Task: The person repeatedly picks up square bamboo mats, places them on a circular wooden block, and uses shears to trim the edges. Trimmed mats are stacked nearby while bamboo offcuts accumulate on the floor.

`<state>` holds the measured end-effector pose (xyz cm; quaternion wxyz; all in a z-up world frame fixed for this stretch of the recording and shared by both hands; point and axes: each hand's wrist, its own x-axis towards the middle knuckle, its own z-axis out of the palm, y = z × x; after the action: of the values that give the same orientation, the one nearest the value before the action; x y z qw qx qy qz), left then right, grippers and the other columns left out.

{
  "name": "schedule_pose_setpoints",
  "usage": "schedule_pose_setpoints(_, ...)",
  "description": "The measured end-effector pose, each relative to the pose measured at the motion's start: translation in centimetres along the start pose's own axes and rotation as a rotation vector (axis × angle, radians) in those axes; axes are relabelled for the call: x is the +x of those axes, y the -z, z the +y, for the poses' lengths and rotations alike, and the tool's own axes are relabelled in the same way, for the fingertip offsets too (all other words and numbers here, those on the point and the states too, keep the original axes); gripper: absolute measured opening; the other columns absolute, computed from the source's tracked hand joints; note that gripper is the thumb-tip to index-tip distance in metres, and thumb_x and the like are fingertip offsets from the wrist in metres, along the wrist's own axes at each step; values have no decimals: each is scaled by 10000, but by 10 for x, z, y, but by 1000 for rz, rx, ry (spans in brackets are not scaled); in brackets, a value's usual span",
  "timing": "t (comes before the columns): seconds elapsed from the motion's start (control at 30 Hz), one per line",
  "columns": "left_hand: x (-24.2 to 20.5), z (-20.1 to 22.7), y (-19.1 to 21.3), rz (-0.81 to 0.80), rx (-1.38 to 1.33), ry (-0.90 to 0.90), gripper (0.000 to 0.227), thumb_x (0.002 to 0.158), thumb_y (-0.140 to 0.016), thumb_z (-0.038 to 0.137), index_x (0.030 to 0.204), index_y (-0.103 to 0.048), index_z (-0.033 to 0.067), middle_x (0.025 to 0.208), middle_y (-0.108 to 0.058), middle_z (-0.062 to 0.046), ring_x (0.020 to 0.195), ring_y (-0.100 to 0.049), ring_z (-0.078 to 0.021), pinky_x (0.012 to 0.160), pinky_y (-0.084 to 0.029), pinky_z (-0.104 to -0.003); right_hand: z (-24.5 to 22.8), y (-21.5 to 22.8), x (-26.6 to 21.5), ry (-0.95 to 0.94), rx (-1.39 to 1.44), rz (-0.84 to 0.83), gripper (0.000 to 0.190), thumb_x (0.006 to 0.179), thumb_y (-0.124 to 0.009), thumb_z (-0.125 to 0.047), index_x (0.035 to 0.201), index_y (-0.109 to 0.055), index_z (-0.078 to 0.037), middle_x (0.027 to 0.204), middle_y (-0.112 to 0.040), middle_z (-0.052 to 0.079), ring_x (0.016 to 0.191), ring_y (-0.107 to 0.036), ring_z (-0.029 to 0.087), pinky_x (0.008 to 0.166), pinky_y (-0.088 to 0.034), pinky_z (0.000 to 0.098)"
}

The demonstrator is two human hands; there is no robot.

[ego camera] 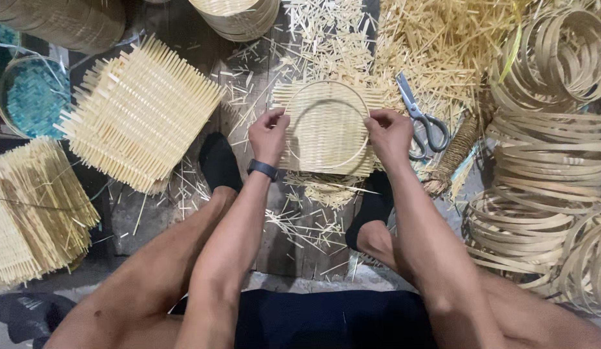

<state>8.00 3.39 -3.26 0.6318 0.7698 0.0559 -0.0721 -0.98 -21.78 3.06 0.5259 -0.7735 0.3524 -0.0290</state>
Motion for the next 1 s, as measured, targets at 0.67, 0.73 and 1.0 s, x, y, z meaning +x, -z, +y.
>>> schedule_pose_setpoints(0.67,26,-12,7,-103,536,202,214,652,-908,197,835,-839,109,786,-789,-84,723,-757,-205,745,-588,-324,42,-17,13,149,-294,110,183,786,-850,-160,934,-827,-54,790,-776,130,712,-740,245,772,-562,347)
schedule_pose_setpoints(0.73,26,-12,6,-113,540,216,216,648,-906,197,839,-840,121,782,-788,-80,724,-761,-202,743,-589,-322,44,-17,11,87,-255,107,197,795,-841,-172,964,-818,-74,807,-775,114,716,-751,219,742,-570,330)
schedule_pose_setpoints(1.0,24,-9,4,-119,545,264,224,647,-901,199,856,-836,149,799,-789,-57,741,-768,-185,742,-594,-317,50,-17,15,106,-305,105,173,782,-857,-167,931,-827,-84,801,-777,116,706,-739,208,733,-564,328)
